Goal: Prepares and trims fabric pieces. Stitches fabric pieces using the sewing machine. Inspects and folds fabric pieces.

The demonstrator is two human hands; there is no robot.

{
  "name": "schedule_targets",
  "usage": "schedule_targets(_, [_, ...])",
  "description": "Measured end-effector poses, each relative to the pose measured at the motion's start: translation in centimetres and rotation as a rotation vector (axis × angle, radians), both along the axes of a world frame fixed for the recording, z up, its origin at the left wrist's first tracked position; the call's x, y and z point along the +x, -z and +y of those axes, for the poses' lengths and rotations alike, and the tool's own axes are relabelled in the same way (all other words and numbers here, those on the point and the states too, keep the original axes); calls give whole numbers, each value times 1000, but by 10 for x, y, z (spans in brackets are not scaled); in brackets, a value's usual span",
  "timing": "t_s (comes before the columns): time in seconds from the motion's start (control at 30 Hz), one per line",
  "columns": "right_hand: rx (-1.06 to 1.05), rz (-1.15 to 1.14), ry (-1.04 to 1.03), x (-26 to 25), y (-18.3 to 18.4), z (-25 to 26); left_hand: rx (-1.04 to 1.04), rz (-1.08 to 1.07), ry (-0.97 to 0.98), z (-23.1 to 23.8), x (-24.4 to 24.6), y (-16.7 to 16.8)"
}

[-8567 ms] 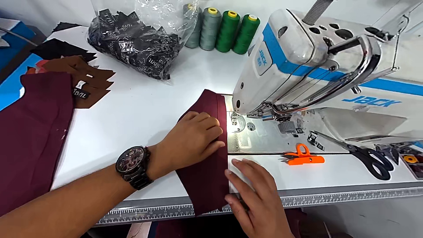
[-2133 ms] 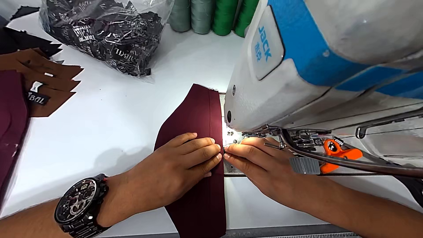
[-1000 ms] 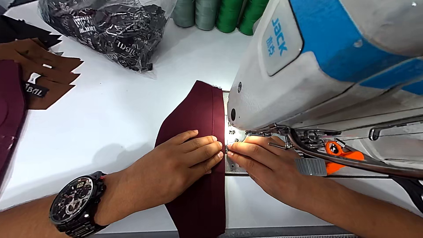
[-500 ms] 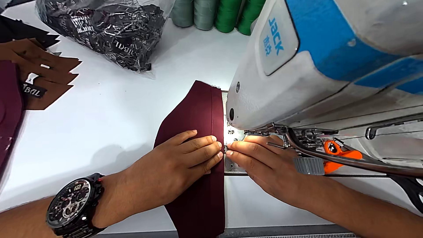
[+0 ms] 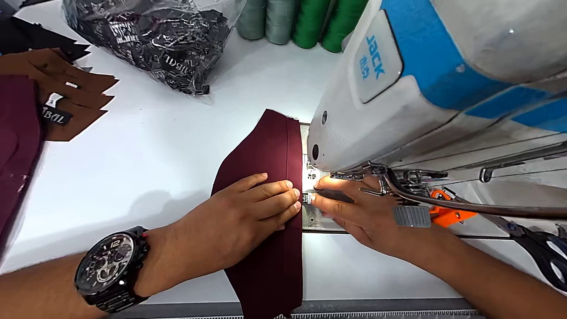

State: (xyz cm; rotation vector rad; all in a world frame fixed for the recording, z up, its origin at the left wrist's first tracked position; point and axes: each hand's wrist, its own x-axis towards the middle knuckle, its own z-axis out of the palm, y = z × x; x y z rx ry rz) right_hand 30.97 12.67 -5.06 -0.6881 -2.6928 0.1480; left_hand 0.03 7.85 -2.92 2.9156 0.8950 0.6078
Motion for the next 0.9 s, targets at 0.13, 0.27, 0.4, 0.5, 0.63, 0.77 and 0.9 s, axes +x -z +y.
schedule_targets(0.13, [2,5,0,-5,-1,0,0,0,-9,1,0,1])
schedule_targets(0.27, [0,37,5,-11,1,-3,-17,-8,-11,2,0,2])
schedule_targets(0.4, [9,25,15,-15,-2,-6,-35,-34,-5,2,0,3])
schedule_targets(0.5, [21,33,20,-18,0,-9,-24,-53,-6,1,0,2])
schedule_targets(0.63, [62,37,26,-23,-4,-11,-8,-57,6,1,1,0])
schedule_targets(0.77, [86,43,56,-26,-3,-11,2,-54,19,1,1,-2])
schedule_targets(0.9, [-2,162,88,-28,-3,-7,1,-53,22,1,1,-1])
